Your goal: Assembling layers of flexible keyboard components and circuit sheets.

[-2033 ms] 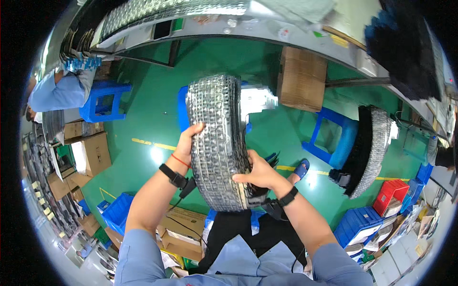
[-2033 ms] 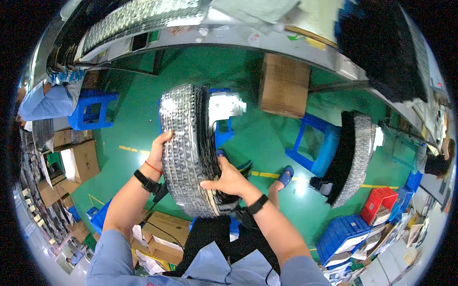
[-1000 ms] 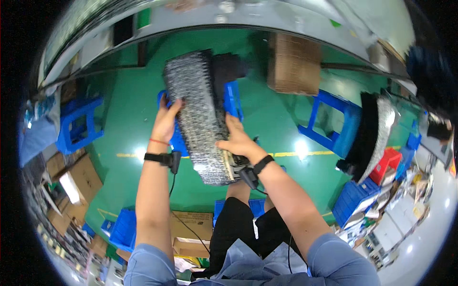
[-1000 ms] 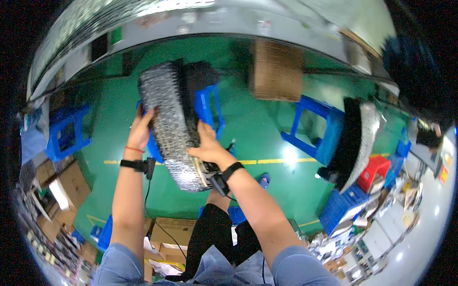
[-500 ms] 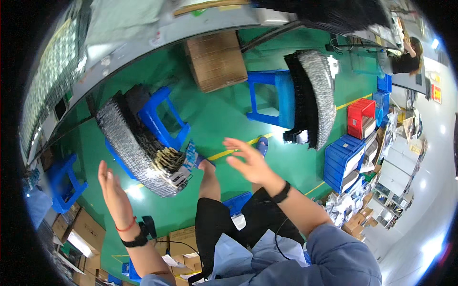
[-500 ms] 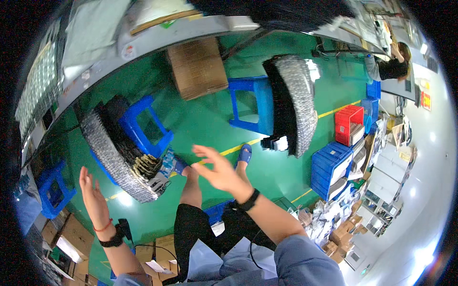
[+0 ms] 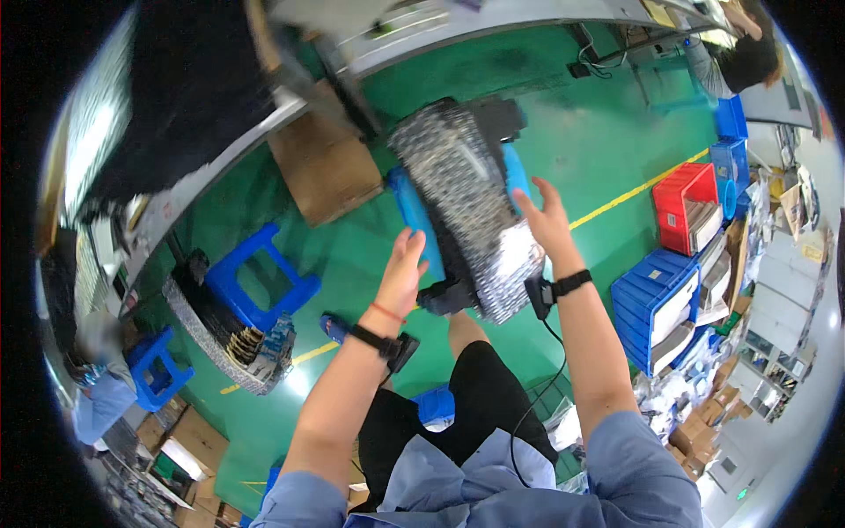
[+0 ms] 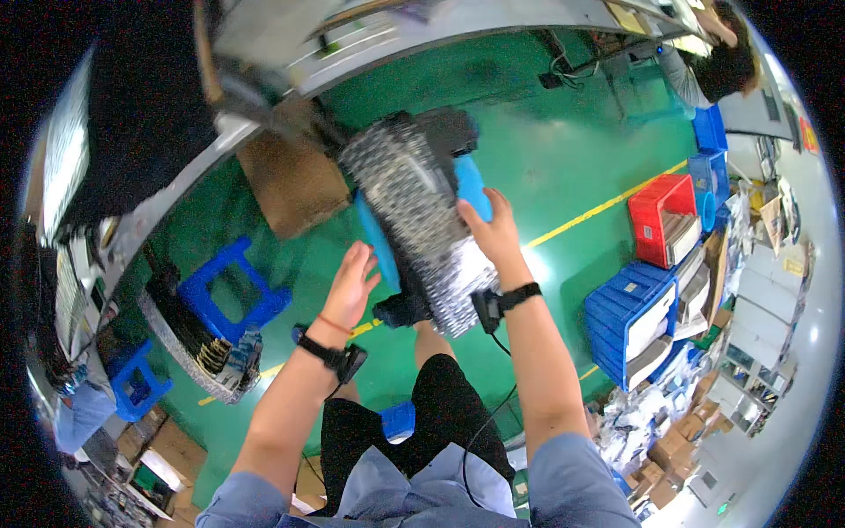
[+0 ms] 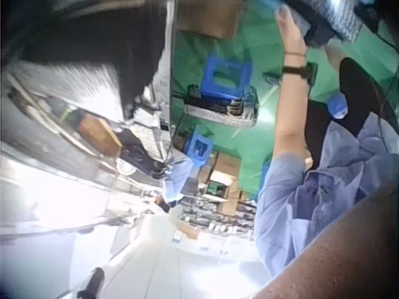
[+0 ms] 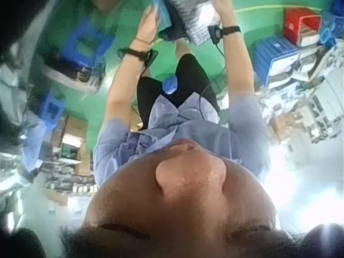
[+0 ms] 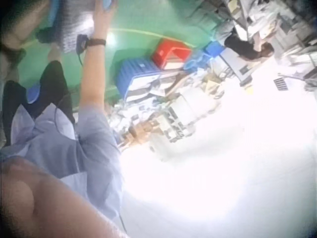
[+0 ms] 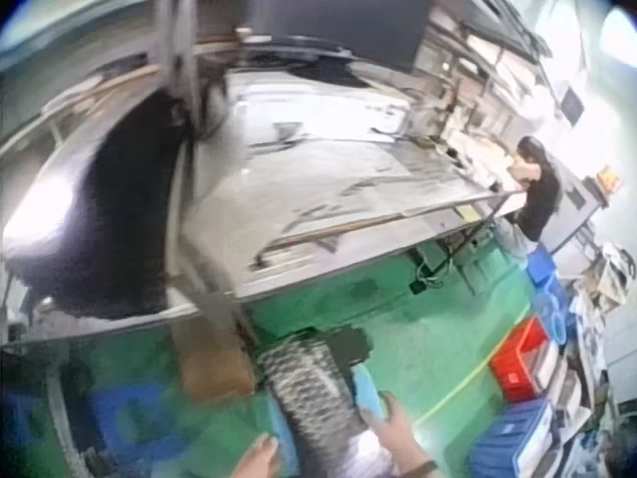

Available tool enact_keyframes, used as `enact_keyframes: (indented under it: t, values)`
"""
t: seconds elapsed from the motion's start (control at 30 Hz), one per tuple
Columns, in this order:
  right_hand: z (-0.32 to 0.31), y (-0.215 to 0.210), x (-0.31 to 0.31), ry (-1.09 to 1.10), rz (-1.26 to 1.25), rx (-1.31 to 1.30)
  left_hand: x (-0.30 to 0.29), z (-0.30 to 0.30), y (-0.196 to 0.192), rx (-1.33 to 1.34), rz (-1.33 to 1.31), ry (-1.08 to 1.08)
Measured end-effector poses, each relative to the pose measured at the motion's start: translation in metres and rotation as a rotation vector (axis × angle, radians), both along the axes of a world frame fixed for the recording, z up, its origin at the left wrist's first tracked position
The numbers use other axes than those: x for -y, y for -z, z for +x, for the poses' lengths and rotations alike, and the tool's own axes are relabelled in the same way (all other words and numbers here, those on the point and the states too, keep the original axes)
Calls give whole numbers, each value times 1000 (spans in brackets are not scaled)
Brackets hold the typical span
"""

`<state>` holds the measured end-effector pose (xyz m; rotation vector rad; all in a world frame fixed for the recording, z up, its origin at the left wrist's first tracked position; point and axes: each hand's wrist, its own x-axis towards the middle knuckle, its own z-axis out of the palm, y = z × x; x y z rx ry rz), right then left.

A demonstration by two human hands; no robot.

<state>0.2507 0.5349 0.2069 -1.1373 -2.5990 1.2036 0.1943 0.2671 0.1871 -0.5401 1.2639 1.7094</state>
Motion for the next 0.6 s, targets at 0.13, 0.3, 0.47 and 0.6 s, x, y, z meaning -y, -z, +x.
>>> enact_keyframes:
  t: [0.13, 0.3, 0.47, 0.6]
  values:
    - [-17, 8, -22, -90, -322, 157, -72, -16, 44, -234, 47, 15]
    - [3, 22, -5, -317, -441, 243, -106, -18, 38, -2, -79, -174]
    - [-6, 20, -12, -246, -528, 220, -102, -26, 25, 2, -130, -146]
    - [-10, 45, -9, -221, -653, 108, -116, -22, 22, -50, -298, -164]
